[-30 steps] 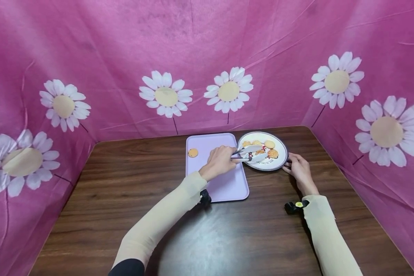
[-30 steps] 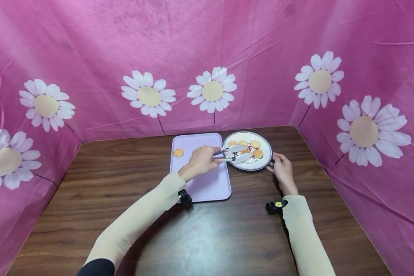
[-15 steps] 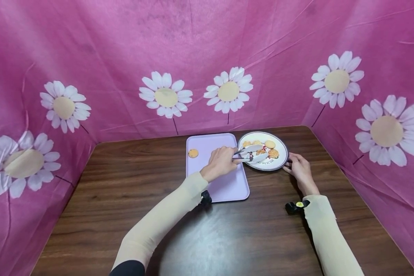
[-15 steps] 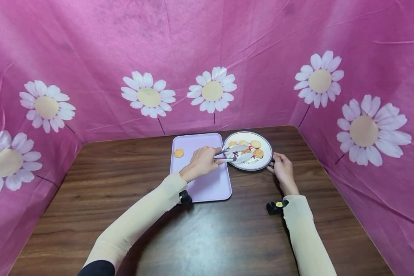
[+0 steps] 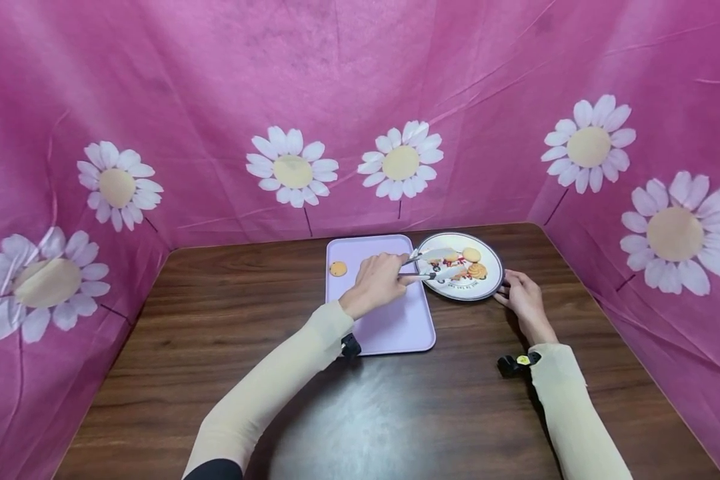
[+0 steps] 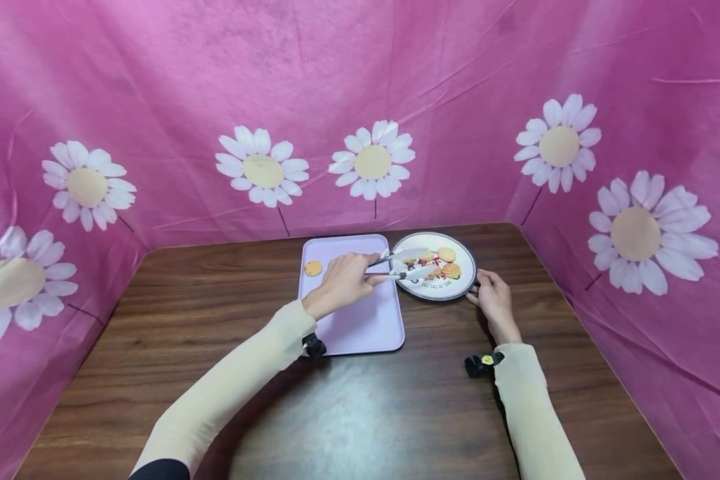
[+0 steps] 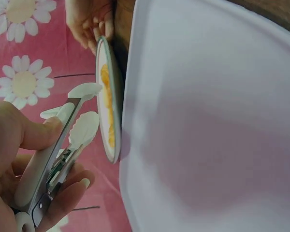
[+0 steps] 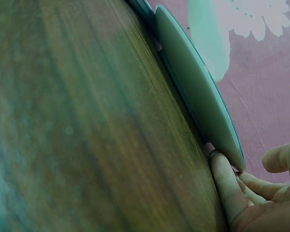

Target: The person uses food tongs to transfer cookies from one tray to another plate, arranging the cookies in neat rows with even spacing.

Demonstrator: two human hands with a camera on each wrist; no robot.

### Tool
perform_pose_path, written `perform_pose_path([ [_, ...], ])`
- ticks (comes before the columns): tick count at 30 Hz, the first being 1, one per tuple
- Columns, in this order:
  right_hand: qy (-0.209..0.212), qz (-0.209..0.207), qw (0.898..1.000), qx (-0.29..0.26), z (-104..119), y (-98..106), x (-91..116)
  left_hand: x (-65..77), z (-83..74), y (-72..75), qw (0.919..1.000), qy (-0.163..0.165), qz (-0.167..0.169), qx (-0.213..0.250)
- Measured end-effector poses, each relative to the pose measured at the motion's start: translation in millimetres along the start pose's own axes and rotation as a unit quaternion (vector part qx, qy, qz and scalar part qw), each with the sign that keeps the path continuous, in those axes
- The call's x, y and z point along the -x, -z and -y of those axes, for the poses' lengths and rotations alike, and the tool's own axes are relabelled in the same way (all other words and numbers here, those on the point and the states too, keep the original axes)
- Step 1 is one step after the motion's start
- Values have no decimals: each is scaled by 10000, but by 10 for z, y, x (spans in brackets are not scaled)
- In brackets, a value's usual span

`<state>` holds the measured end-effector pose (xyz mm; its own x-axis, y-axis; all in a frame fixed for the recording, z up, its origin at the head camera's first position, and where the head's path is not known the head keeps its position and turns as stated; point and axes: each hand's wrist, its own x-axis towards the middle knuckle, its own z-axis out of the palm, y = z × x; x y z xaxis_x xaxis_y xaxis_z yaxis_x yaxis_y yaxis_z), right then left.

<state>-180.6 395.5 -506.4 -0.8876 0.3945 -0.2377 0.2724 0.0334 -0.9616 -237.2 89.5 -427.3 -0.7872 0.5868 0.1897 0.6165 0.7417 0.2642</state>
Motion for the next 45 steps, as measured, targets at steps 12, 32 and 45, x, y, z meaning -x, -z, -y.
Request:
perform_pose_path([
  [12, 86, -98, 9998, -125, -16, 3, 24, 262, 373, 316, 9986, 190, -492, -60],
  [32, 67, -12, 9998, 209, -8, -22, 8, 804, 1027, 583, 9917, 1069, -690, -208],
  [45, 72, -10, 9998, 195, -36, -4, -42, 1080, 1223, 681, 9874, 1463, -472, -365],
])
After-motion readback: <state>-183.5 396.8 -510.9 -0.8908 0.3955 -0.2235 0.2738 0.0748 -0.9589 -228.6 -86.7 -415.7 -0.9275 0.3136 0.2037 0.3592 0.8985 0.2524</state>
